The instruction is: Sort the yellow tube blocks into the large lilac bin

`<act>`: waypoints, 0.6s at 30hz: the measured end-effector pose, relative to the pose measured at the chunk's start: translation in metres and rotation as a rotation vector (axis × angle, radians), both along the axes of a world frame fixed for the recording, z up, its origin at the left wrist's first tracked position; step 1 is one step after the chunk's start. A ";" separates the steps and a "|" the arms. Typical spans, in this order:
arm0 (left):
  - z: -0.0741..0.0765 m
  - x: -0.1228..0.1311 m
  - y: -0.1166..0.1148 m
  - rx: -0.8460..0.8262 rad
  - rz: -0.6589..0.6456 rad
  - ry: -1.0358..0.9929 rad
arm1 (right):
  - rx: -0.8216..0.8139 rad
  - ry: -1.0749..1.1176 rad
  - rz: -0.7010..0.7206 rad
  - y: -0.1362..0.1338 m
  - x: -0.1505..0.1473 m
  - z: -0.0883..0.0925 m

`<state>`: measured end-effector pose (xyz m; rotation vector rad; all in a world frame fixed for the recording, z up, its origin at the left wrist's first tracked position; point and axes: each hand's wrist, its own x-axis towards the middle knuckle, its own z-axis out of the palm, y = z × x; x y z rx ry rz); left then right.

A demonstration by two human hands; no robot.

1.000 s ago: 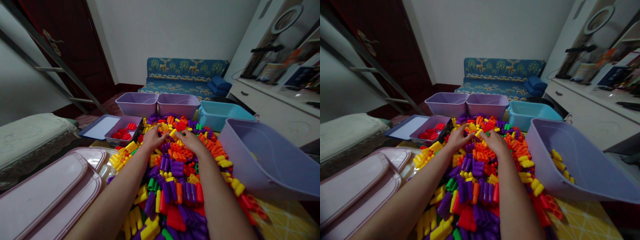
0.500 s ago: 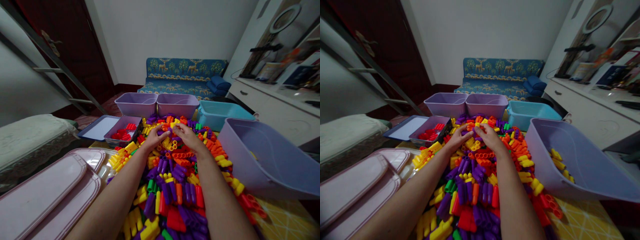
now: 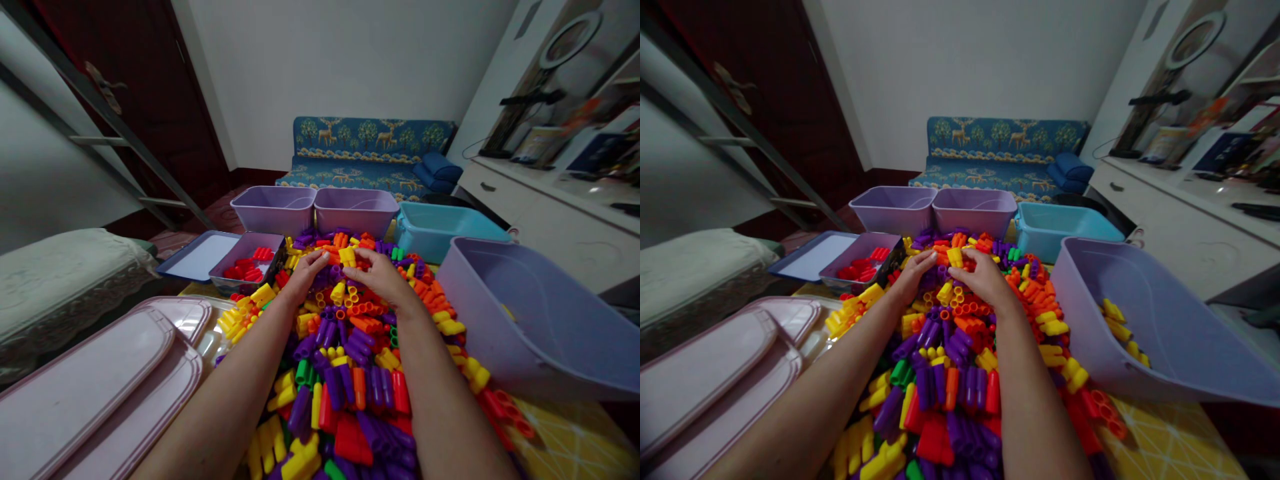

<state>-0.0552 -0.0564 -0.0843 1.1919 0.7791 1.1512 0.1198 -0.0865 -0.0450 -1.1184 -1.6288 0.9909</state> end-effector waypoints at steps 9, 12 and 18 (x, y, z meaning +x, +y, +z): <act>-0.001 0.001 0.002 -0.065 0.034 0.052 | 0.105 -0.176 -0.164 0.009 0.002 -0.012; 0.000 0.001 0.002 0.046 0.051 0.102 | 0.172 -0.234 -0.212 0.013 0.004 -0.016; -0.007 0.002 0.007 0.160 -0.012 0.177 | 0.224 -0.381 -0.199 0.012 0.005 -0.012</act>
